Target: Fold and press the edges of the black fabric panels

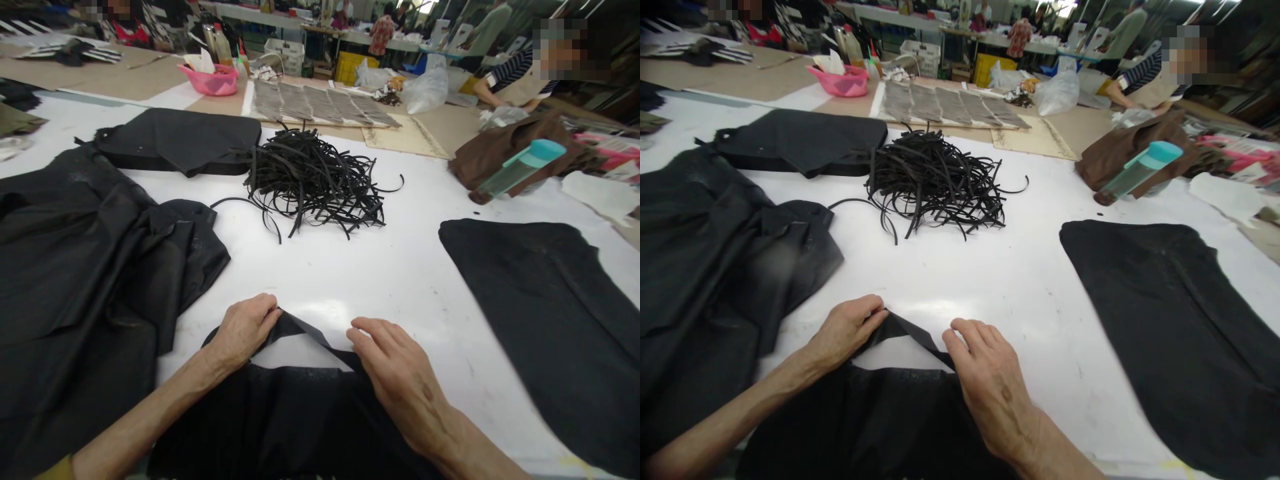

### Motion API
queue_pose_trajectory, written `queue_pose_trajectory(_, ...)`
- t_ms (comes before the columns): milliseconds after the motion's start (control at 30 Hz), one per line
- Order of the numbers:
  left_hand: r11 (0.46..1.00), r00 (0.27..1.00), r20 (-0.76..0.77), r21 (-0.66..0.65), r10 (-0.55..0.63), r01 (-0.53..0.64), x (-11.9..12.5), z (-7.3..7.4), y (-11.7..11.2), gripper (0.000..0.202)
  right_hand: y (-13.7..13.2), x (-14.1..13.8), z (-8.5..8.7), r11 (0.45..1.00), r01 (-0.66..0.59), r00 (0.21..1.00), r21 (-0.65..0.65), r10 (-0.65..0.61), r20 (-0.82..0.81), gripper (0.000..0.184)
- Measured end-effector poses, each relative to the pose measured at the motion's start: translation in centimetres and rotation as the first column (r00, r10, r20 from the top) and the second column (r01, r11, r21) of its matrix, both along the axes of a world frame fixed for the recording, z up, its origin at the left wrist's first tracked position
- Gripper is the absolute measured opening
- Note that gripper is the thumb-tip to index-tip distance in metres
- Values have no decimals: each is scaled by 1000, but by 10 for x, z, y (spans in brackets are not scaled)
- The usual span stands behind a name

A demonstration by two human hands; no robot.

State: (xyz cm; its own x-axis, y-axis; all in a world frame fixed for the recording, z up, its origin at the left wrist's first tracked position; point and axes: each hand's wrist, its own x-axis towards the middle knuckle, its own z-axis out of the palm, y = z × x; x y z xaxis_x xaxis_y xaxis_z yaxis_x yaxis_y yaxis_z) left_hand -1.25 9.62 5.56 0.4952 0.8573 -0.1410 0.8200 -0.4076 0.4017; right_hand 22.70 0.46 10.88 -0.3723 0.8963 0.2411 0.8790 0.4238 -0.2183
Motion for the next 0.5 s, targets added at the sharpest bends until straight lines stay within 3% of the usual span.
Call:
queue_pose_trajectory(100,998,997,-47,8,-66,67,7,4,1,15,-13,-5,-4,984,-28,999,-176,24,-22,22)
queue_pose_trajectory(167,989,987,-65,17,-145,146,15,7,0,10,-22,-10,-7,978,-45,999,-202,48,7,25)
queue_pose_trajectory(333,879,880,-90,68,-466,472,39,14,-4,11,-35,-13,-10,989,-31,994,145,16,104,34)
queue_pose_trajectory(500,857,855,115,-53,-505,513,41,27,-13,38,-44,-8,-5,981,-18,993,193,-6,122,44)
